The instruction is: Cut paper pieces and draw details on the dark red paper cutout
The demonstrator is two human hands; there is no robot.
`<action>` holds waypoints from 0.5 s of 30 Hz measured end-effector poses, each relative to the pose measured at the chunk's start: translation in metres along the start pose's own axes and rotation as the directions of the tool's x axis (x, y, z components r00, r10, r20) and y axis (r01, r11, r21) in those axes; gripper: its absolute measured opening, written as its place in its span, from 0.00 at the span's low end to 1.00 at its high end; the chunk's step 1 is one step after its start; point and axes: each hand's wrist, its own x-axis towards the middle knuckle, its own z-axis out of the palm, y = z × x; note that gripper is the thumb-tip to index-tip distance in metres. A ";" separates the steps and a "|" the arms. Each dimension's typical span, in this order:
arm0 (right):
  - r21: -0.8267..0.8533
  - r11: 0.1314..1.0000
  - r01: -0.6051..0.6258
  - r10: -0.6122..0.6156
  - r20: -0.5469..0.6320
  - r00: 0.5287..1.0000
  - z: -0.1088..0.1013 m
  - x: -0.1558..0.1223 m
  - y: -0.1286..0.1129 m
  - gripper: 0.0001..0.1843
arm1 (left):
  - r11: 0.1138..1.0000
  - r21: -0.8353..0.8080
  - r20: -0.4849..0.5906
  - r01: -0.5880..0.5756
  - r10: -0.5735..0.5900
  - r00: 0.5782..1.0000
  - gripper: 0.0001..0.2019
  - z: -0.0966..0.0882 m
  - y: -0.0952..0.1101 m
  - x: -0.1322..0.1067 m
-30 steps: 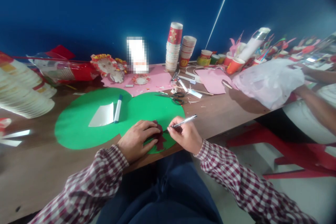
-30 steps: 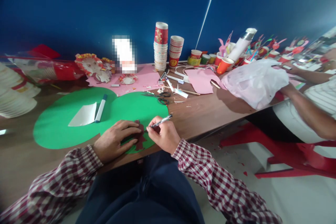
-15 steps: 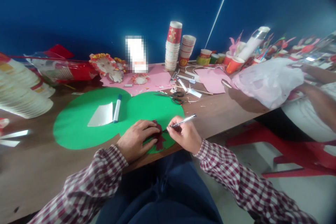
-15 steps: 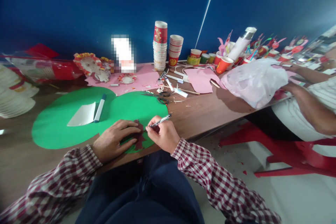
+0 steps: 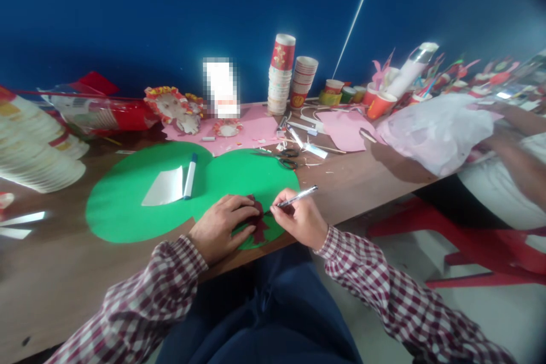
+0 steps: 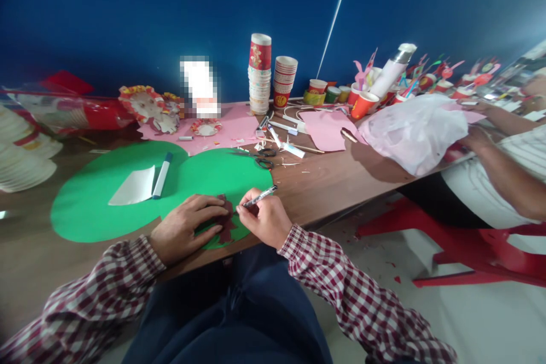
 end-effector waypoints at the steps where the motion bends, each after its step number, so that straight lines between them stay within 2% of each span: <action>1: 0.000 1.000 0.000 0.000 0.001 1.000 0.000 0.000 0.000 0.05 | 1.000 -0.001 0.002 0.000 0.000 1.000 0.14 0.000 0.000 0.000; 15: 0.026 1.000 -0.001 0.000 0.022 1.000 -0.001 0.000 -0.001 0.05 | 1.000 0.001 0.005 0.010 -0.010 1.000 0.14 -0.001 0.000 0.000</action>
